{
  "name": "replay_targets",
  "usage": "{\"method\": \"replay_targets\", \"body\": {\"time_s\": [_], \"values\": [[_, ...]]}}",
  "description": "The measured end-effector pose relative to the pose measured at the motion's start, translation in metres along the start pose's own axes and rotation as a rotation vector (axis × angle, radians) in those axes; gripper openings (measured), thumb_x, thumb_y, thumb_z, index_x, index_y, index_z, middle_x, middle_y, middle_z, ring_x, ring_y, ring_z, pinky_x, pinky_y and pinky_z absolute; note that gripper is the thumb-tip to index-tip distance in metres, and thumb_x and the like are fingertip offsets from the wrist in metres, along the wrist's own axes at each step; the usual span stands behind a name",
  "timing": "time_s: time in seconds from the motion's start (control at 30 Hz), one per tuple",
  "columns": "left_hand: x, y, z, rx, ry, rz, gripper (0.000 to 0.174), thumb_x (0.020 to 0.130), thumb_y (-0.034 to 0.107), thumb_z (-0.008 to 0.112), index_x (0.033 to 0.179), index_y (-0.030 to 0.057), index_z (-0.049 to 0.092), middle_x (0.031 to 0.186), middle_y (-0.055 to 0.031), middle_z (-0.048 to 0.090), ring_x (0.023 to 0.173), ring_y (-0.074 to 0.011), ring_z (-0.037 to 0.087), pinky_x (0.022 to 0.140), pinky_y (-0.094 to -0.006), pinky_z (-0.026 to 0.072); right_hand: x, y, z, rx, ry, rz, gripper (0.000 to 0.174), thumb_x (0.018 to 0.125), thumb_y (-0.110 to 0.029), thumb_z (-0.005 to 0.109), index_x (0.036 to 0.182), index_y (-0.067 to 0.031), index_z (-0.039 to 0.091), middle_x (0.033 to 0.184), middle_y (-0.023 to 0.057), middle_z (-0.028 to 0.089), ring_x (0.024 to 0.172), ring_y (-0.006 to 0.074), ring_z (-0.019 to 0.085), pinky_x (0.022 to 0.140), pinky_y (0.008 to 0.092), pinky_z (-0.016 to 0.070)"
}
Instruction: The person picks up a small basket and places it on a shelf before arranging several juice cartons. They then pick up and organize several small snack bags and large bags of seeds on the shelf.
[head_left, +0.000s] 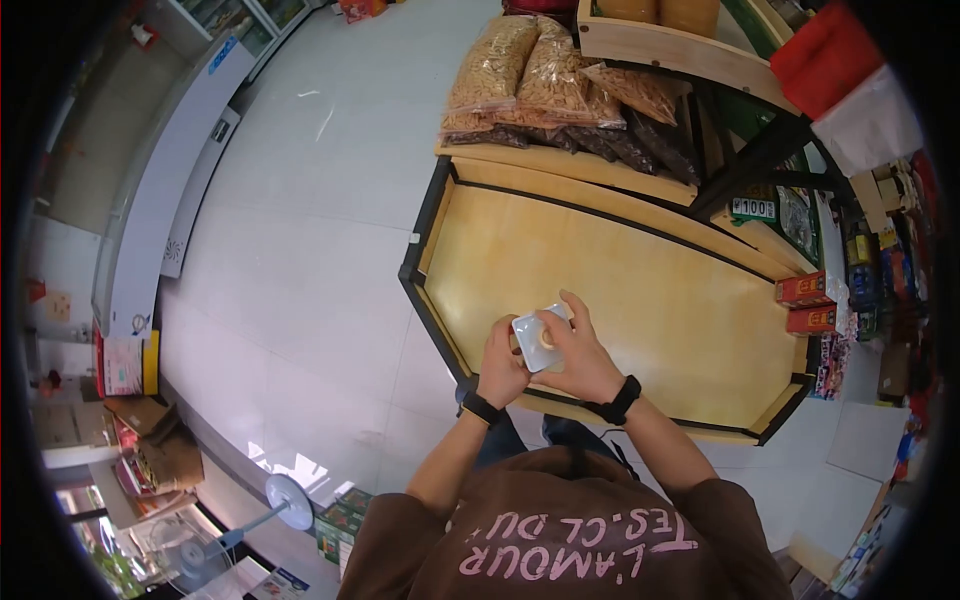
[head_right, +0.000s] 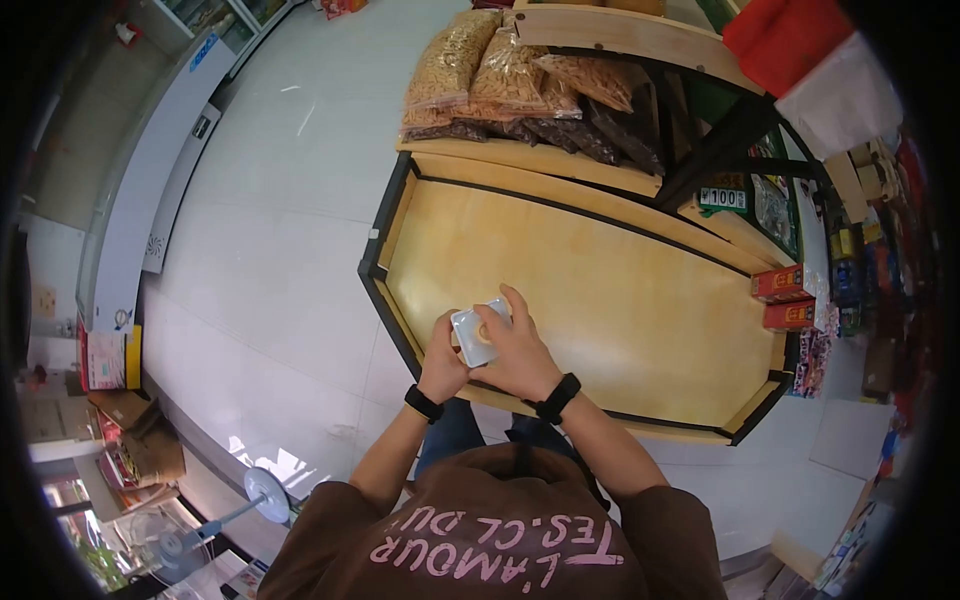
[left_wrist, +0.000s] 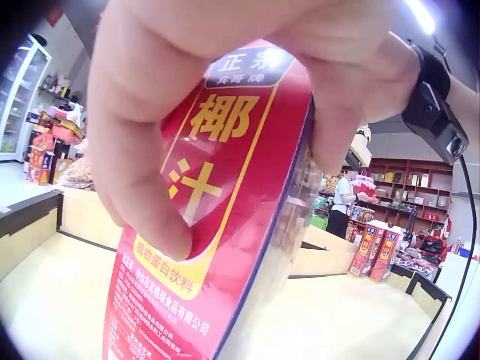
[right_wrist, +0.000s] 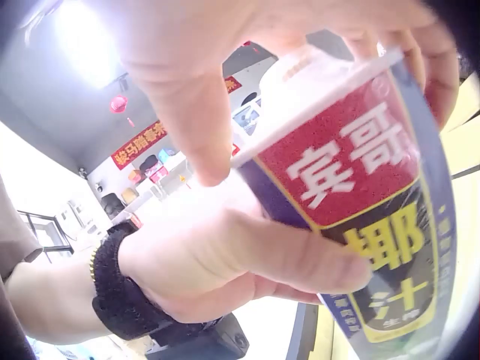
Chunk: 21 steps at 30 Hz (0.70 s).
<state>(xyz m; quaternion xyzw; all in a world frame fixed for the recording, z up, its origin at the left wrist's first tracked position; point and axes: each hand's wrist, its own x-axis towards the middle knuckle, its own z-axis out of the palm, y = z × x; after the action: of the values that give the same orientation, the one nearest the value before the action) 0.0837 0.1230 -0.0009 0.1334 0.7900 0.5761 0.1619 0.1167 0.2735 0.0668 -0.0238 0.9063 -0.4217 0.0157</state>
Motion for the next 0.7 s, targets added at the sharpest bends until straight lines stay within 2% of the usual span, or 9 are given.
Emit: {"method": "replay_targets", "body": {"time_s": [0.1,0.2,0.33,0.47,0.5,0.6,0.63,0.7], "values": [[0.035,-0.017,-0.033,-0.034,-0.126,-0.016,0.076,0.062,0.009,0.079,0.123,0.0026,0.034,0.118,-0.013,0.046,0.111,-0.0233,0.049,0.085,-0.0348,0.0486,0.04,0.002,0.003,-0.015,-0.164,-0.054,0.07,0.062,-0.013,0.074,0.124,-0.0117,0.042,0.132,0.019,0.03,0.111,0.0382,0.045,0.091,0.0401,0.0429],[0.075,-0.031,-0.065,-0.05,-0.213,0.025,0.076,0.063,0.009,0.078,0.124,0.0025,0.034,0.118,-0.0127,0.046,0.111,-0.0235,0.049,0.086,-0.0347,0.0482,0.089,0.007,0.03,-0.058,-0.107,-0.037,0.071,0.062,-0.009,0.072,0.125,-0.0164,0.041,0.127,0.0152,0.037,0.11,0.0392,0.046,0.091,0.0418,0.0423],[0.143,-0.055,-0.109,-0.043,-0.32,0.07,0.075,0.064,0.006,0.077,0.125,0.0023,0.033,0.121,-0.0125,0.045,0.112,-0.0233,0.047,0.087,-0.0348,0.0475,0.15,0.006,0.057,-0.092,0.012,-0.006,0.067,0.063,-0.007,0.07,0.123,-0.0126,0.043,0.122,0.0154,0.04,0.106,0.0367,0.049,0.088,0.0393,0.0438],[0.204,-0.083,-0.13,-0.073,-0.292,0.142,0.078,0.064,-0.003,0.072,0.13,0.0027,0.03,0.123,-0.0136,0.042,0.109,-0.0237,0.048,0.08,-0.0319,0.0486,0.212,0.003,0.076,-0.05,0.132,0.101,0.064,0.063,0.0,0.066,0.122,-0.0124,0.043,0.119,0.0138,0.041,0.104,0.0372,0.049,0.087,0.0401,0.0438],[0.218,-0.087,-0.135,-0.151,-0.34,0.101,0.079,0.067,-0.005,0.067,0.134,0.0025,0.025,0.124,-0.0158,0.041,0.111,-0.0277,0.047,0.085,-0.0346,0.0453,0.224,0.004,0.08,-0.07,0.172,0.113,0.064,0.063,0.0,0.066,0.122,-0.0123,0.044,0.119,0.0134,0.041,0.104,0.037,0.049,0.087,0.0402,0.0439],[0.246,-0.092,-0.143,0.086,-0.282,0.213,0.075,0.069,-0.007,0.062,0.134,0.0019,0.026,0.125,-0.0178,0.041,0.114,-0.0324,0.044,0.093,-0.0355,0.0399,0.256,0.01,0.089,-0.103,0.25,0.143,0.064,0.062,0.003,0.066,0.12,-0.0118,0.044,0.121,0.0117,0.04,0.106,0.0359,0.048,0.087,0.0401,0.0438],[0.251,-0.089,-0.144,0.036,-0.277,0.175,0.07,0.071,-0.008,0.059,0.133,0.0011,0.027,0.127,-0.0195,0.039,0.115,-0.0359,0.041,0.097,-0.0364,0.0349,0.265,0.014,0.092,-0.105,0.268,0.153,0.064,0.062,0.003,0.066,0.12,-0.0116,0.044,0.121,0.0117,0.04,0.107,0.0357,0.047,0.088,0.04,0.0437],[0.262,-0.091,-0.144,-0.028,-0.242,0.133,0.068,0.071,-0.01,0.056,0.133,0.0013,0.031,0.125,-0.0169,0.042,0.116,-0.0303,0.043,0.096,-0.0343,0.0361,0.282,0.022,0.096,-0.103,0.273,0.176,0.065,0.061,0.004,0.067,0.12,-0.0113,0.043,0.124,0.0128,0.038,0.11,0.0364,0.045,0.09,0.0396,0.0426]]}}
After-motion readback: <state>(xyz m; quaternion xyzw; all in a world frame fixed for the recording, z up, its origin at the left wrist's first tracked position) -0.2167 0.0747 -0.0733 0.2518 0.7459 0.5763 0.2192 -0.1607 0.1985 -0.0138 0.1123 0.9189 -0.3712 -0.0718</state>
